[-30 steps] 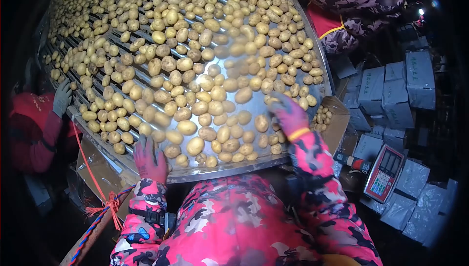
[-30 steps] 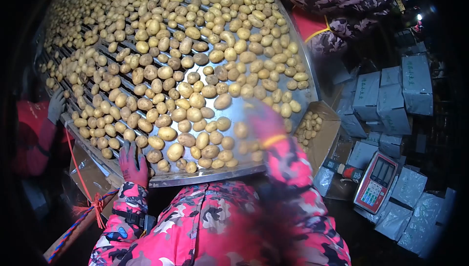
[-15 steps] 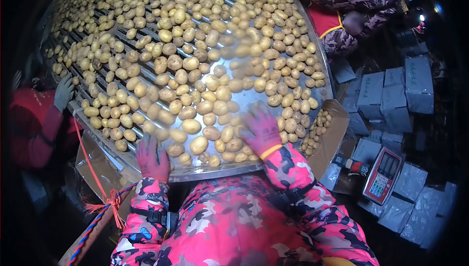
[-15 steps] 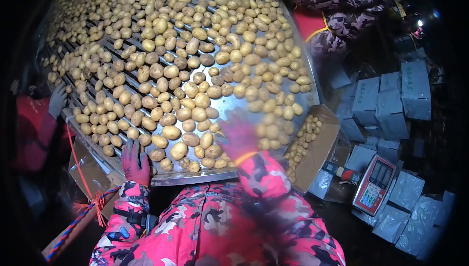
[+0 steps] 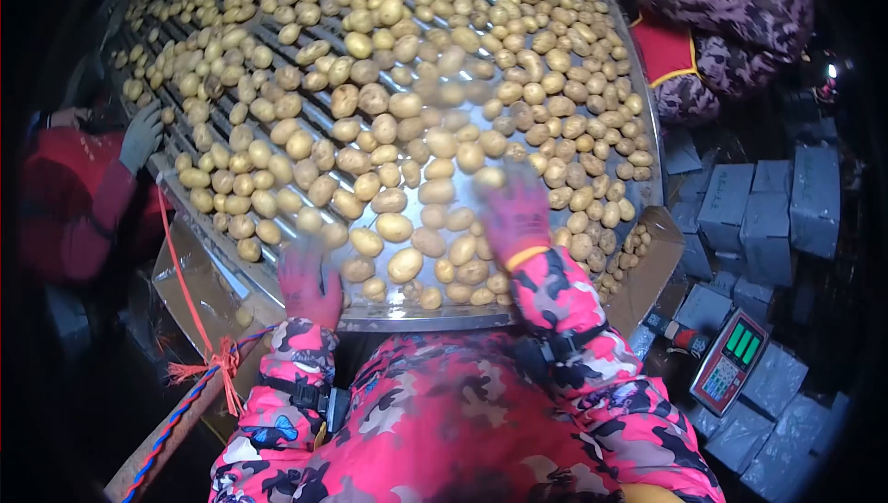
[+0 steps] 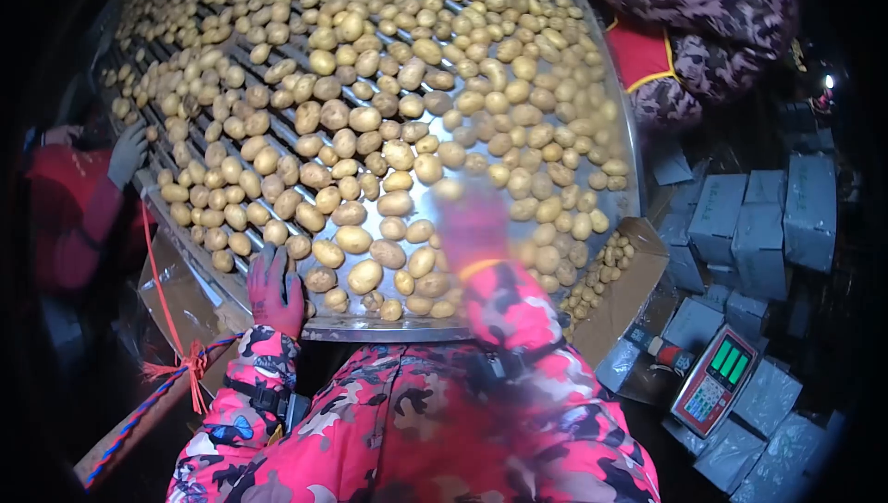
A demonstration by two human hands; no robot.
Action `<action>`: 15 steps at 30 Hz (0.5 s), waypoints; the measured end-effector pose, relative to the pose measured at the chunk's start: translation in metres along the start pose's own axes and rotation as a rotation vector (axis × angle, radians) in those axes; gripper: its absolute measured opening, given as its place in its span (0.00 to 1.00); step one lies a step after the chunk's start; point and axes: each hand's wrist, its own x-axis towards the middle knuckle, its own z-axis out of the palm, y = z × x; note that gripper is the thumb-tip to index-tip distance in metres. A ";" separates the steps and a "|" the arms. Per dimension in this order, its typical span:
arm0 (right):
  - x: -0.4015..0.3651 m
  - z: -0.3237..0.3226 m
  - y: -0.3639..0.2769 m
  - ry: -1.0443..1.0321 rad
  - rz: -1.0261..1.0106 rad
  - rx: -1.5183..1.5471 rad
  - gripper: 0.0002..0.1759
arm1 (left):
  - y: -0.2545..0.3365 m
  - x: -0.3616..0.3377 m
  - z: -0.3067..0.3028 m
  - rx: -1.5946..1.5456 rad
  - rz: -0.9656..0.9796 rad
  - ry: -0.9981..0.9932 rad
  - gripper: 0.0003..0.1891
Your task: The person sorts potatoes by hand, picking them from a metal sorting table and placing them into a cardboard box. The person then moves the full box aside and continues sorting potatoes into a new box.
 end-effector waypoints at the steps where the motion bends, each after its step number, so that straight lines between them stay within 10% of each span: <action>1: -0.007 -0.006 0.008 0.064 0.111 0.007 0.26 | 0.002 0.001 -0.002 -0.012 -0.018 0.000 0.28; 9: -0.038 -0.031 -0.015 -0.042 0.026 0.475 0.25 | 0.002 0.000 -0.003 0.008 -0.028 -0.003 0.26; 15: -0.040 0.003 -0.081 -0.051 -0.510 0.500 0.25 | -0.013 -0.010 0.012 0.010 0.021 0.026 0.27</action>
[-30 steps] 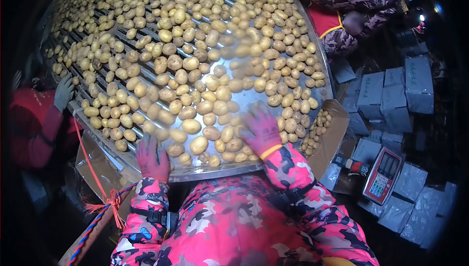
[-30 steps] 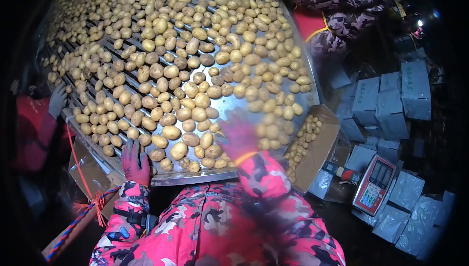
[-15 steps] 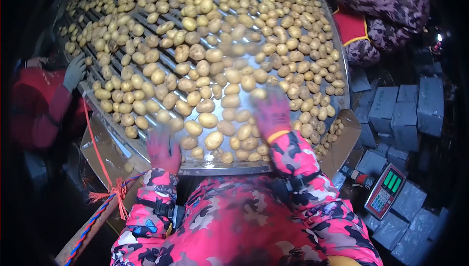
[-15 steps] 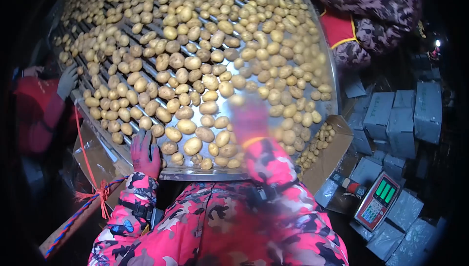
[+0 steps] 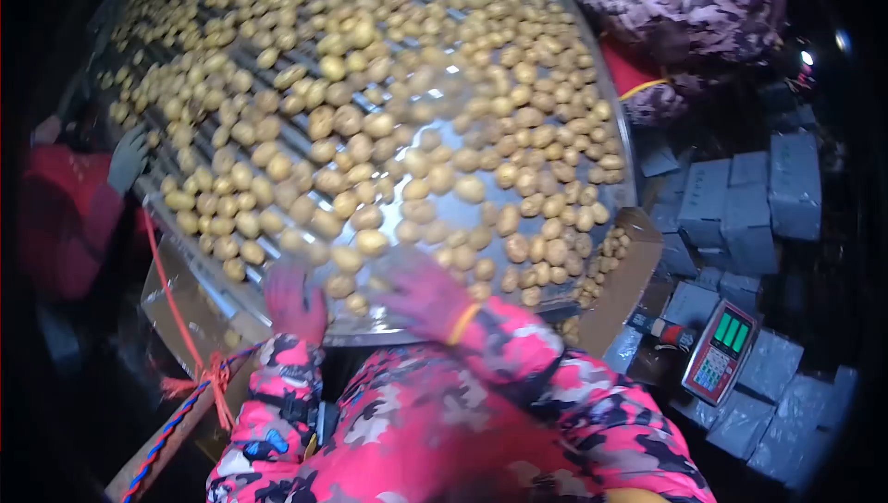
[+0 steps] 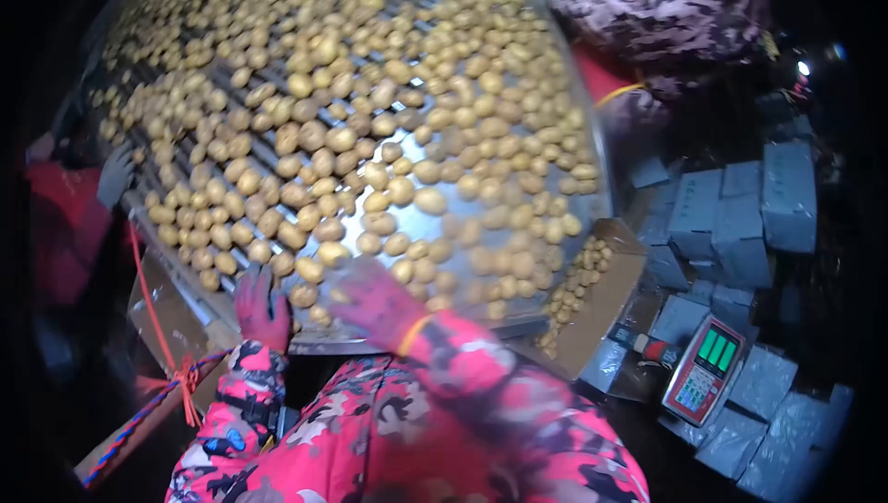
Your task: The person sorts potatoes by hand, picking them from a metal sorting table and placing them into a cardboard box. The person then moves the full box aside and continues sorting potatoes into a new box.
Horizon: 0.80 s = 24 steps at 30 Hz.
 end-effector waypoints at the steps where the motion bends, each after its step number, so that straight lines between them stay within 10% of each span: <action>1: 0.007 -0.006 -0.006 -0.121 -0.013 -0.074 0.25 | 0.002 0.001 0.000 0.007 -0.008 -0.016 0.27; 17: -0.121 -0.091 0.013 0.002 0.425 -0.168 0.24 | 0.012 0.008 -0.006 0.060 -0.005 -0.026 0.30; 24: -0.023 -0.068 0.036 -0.037 0.109 -0.017 0.28 | 0.013 0.009 -0.011 0.009 -0.032 -0.026 0.30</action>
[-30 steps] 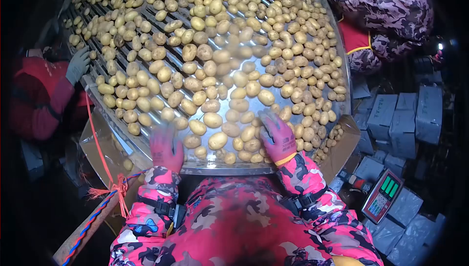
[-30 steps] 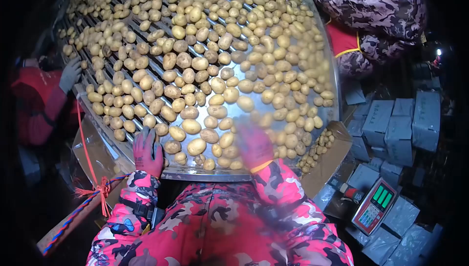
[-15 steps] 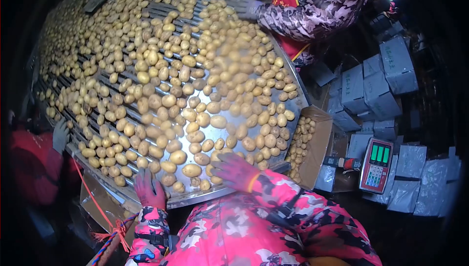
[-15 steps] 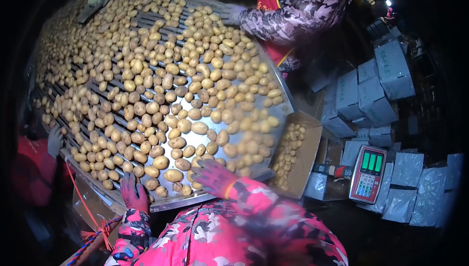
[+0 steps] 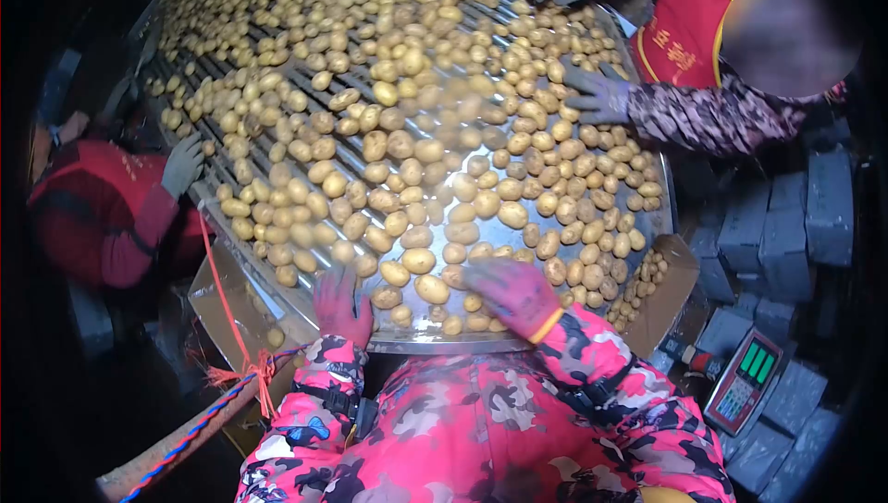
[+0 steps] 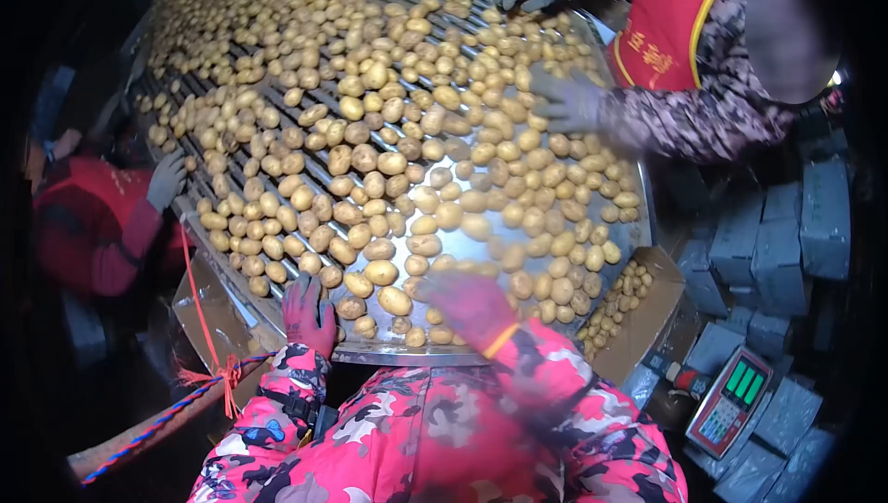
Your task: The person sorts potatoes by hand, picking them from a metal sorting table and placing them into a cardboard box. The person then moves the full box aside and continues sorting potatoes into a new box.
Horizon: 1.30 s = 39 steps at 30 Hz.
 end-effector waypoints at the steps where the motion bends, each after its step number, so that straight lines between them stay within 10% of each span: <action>1: 0.018 0.010 -0.010 -0.081 -0.068 0.020 0.28 | 0.000 0.000 -0.001 -0.014 -0.012 0.006 0.29; 8: 0.064 0.087 -0.029 -0.348 -0.120 -0.300 0.29 | 0.020 -0.024 -0.018 -0.316 -0.151 0.158 0.23; 13: 0.056 0.053 -0.068 -0.284 0.332 0.317 0.34 | 0.045 -0.065 -0.021 -1.760 -0.721 -0.434 0.30; 14: 0.061 0.035 -0.086 -0.555 0.340 0.279 0.38 | 0.047 -0.071 -0.027 -2.065 -0.900 -0.568 0.33; 16: 0.055 0.029 -0.106 -0.598 0.227 0.351 0.35 | 0.049 -0.088 -0.021 -1.151 -0.106 -0.369 0.26; 20: 0.040 0.023 -0.094 -0.407 0.256 0.253 0.31 | -0.002 -0.133 -0.067 -2.384 -0.878 -0.779 0.29; 22: 0.019 0.021 -0.077 -0.359 0.334 0.210 0.30 | -0.039 -0.164 -0.084 -2.580 -1.041 -0.491 0.34; 25: -0.017 0.008 -0.071 -0.324 0.419 0.181 0.30 | -0.069 -0.183 -0.102 -2.174 -1.092 0.390 0.35; 27: -0.041 0.003 -0.069 -0.291 0.492 0.176 0.31 | -0.094 -0.206 -0.095 -2.037 -1.055 0.385 0.36; 31: -0.081 0.010 -0.060 -0.196 0.596 0.204 0.32 | -0.061 -0.178 -0.106 -2.445 -0.691 -0.244 0.36; 34: -0.075 0.000 -0.076 -0.181 0.612 0.203 0.32 | -0.016 -0.137 -0.112 -1.877 -0.913 -0.382 0.30; 39: -0.072 0.002 -0.050 -0.354 0.651 0.197 0.31 | 0.024 -0.065 -0.088 -1.693 -0.612 -0.208 0.27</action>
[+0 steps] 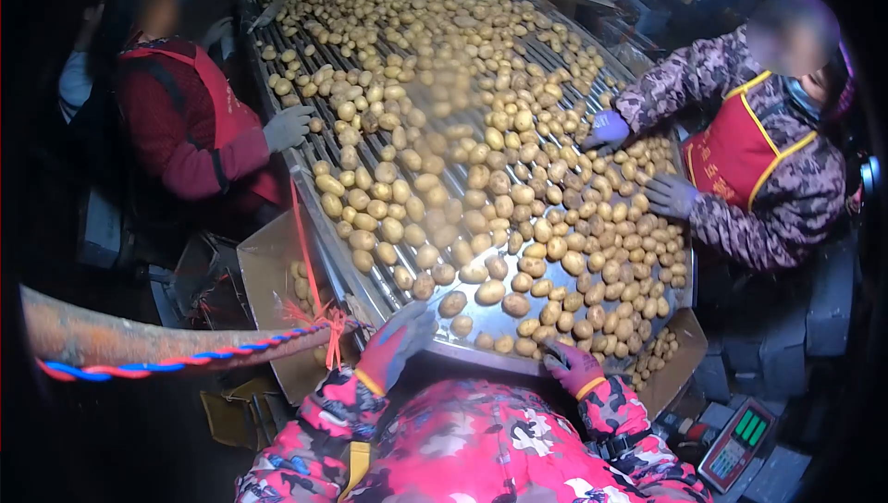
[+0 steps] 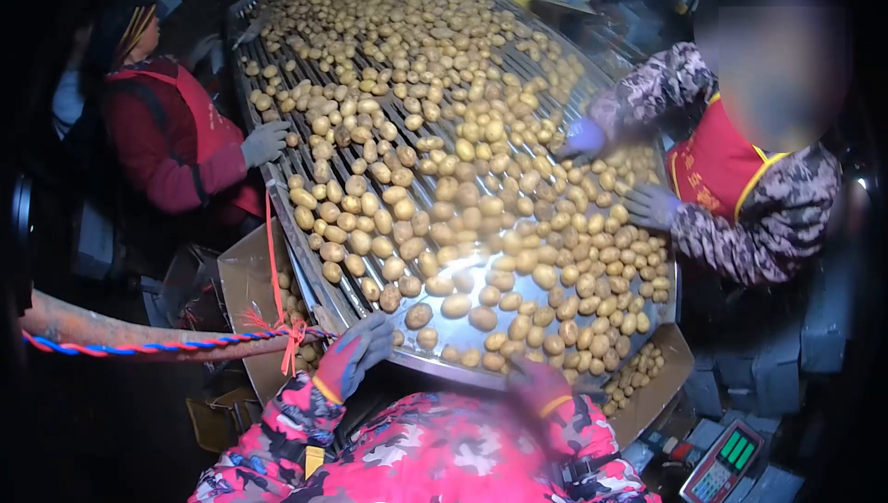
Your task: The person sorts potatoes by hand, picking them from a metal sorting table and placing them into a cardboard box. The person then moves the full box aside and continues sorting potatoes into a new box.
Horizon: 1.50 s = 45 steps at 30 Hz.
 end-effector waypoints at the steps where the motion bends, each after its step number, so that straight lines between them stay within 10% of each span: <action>1: 0.005 -0.001 0.004 0.019 -0.045 0.014 0.30 | -0.005 0.018 0.004 0.027 0.092 0.035 0.26; 11: 0.070 -0.064 0.013 0.029 -0.253 -0.023 0.26 | 0.023 0.202 0.016 1.289 0.720 0.909 0.35; 13: 0.081 -0.082 0.014 0.032 -0.304 -0.048 0.25 | 0.055 0.228 -0.005 1.538 0.451 1.203 0.36; 16: 0.100 -0.098 0.008 0.014 -0.344 -0.135 0.24 | 0.051 0.231 -0.023 1.579 0.190 1.135 0.36; 20: 0.139 -0.118 -0.040 -0.166 -0.126 -0.243 0.24 | -0.012 0.188 0.023 1.778 0.344 0.754 0.34; 25: 0.179 -0.118 -0.065 -0.076 -0.464 -0.174 0.21 | 0.004 0.114 0.033 1.628 0.522 0.132 0.35; 36: 0.358 -0.104 -0.185 0.317 -0.965 -0.329 0.21 | 0.012 0.103 0.000 1.656 0.437 0.537 0.32; 45: 0.461 -0.060 -0.257 0.091 -0.471 -0.704 0.35 | 0.006 0.100 -0.014 1.595 0.443 0.535 0.34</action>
